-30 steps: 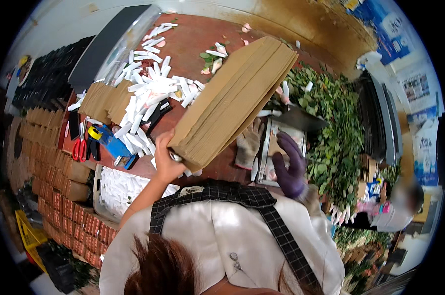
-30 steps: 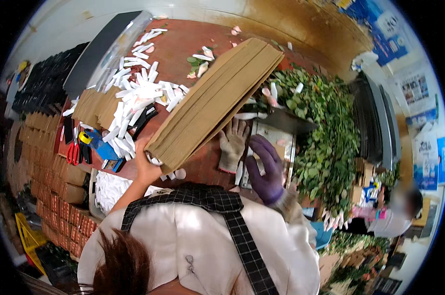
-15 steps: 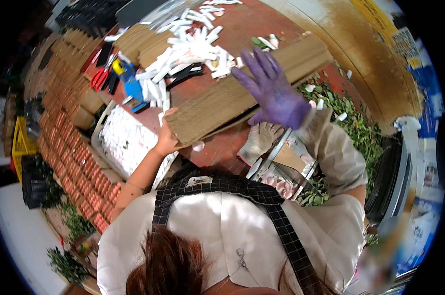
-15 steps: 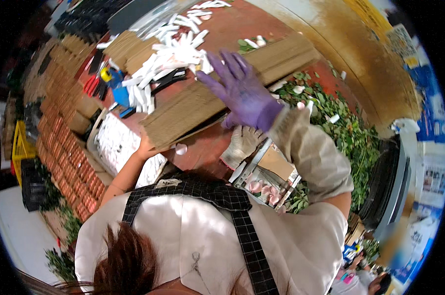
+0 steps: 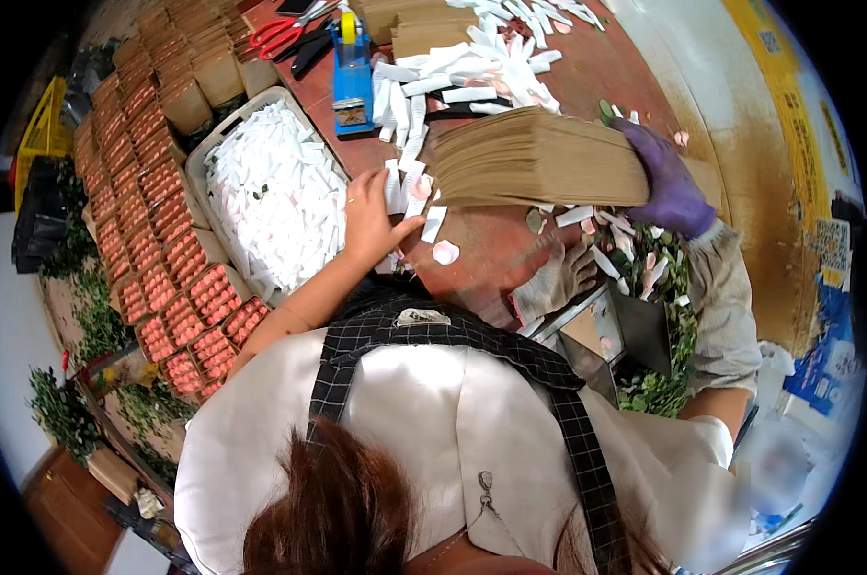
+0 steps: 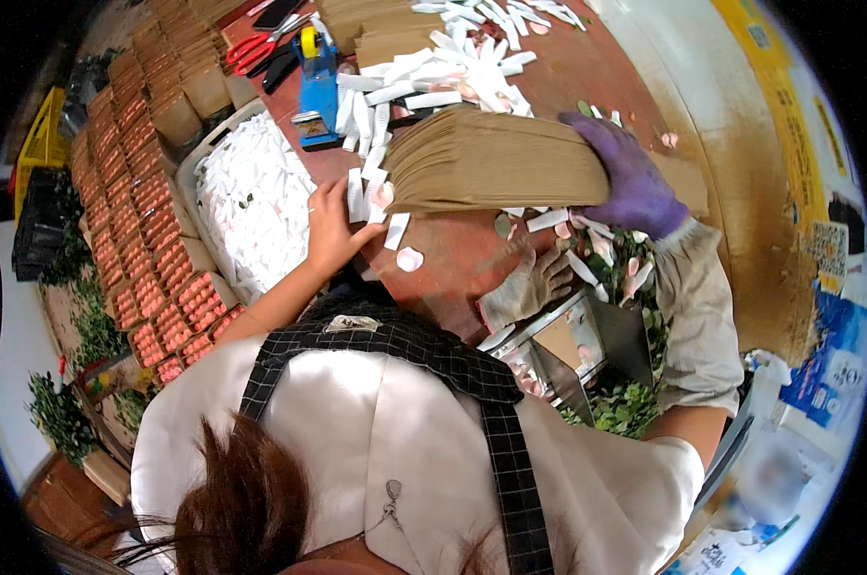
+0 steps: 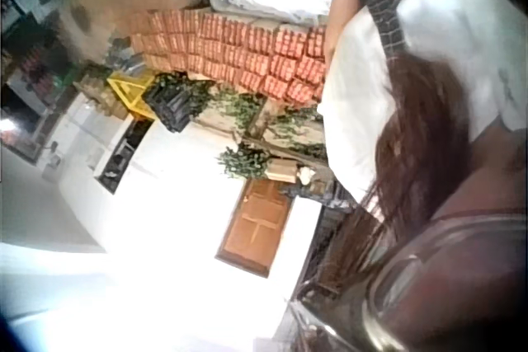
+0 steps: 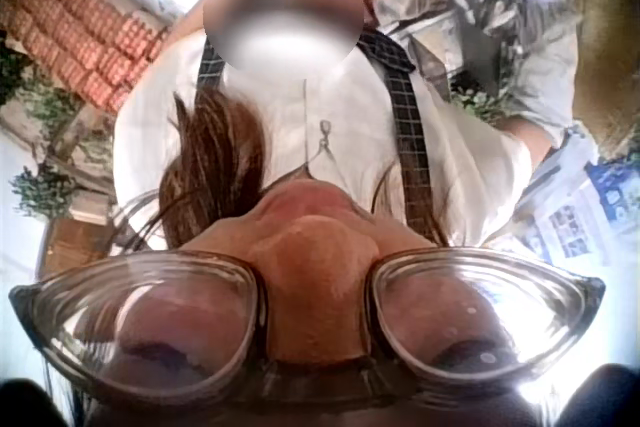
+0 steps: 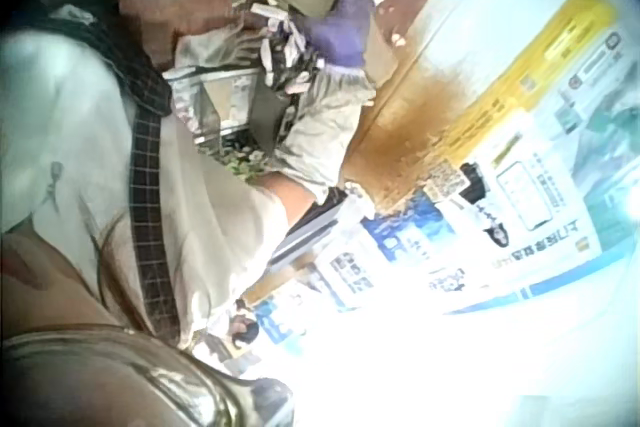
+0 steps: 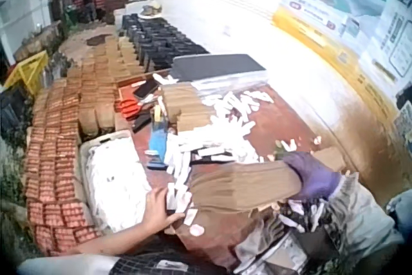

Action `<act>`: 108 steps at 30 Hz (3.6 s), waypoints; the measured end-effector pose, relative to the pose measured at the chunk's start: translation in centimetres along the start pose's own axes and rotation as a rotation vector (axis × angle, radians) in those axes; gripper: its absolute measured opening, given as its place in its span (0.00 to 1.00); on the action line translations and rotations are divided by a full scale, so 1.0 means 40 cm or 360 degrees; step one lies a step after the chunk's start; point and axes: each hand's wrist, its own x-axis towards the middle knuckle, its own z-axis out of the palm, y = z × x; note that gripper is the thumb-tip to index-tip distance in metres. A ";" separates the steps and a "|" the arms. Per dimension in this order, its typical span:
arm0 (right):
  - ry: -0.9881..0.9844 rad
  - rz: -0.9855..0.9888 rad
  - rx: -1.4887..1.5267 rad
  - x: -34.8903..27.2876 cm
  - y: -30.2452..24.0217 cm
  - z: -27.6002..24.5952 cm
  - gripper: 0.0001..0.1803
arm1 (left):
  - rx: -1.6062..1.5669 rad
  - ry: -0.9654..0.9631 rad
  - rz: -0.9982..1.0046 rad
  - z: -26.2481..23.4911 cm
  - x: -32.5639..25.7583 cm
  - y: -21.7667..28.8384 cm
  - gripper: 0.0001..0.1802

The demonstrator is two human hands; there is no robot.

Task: The person picks up a stack of cardboard sheets and inserts white strips into the gaps between the sheets by hand before setting the stack on the table.

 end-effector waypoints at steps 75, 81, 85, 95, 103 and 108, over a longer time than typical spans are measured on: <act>0.0094 0.0113 0.0015 0.193 -0.195 0.139 0.45 | -0.1734 0.0069 -0.0269 -0.080 0.077 0.067 0.69; 0.0036 0.0215 -0.0089 0.175 -0.251 0.100 0.47 | -0.1476 0.0290 0.0121 -0.078 0.088 0.063 0.60; -0.0004 0.0254 -0.0110 0.184 -0.270 0.129 0.51 | -0.1113 0.0583 0.0240 -0.062 0.074 0.038 0.50; -0.0119 0.0004 0.0085 0.226 -0.271 0.155 0.50 | -0.0929 0.0611 -0.0382 -0.056 0.033 0.053 0.40; -0.0284 -0.0102 0.0009 0.200 -0.299 0.151 0.51 | -0.0948 0.0461 -0.0509 -0.015 -0.036 0.038 0.51; -0.0722 -0.0102 0.0229 0.227 -0.284 0.086 0.55 | -0.0784 0.0671 -0.0031 -0.063 0.015 0.009 0.49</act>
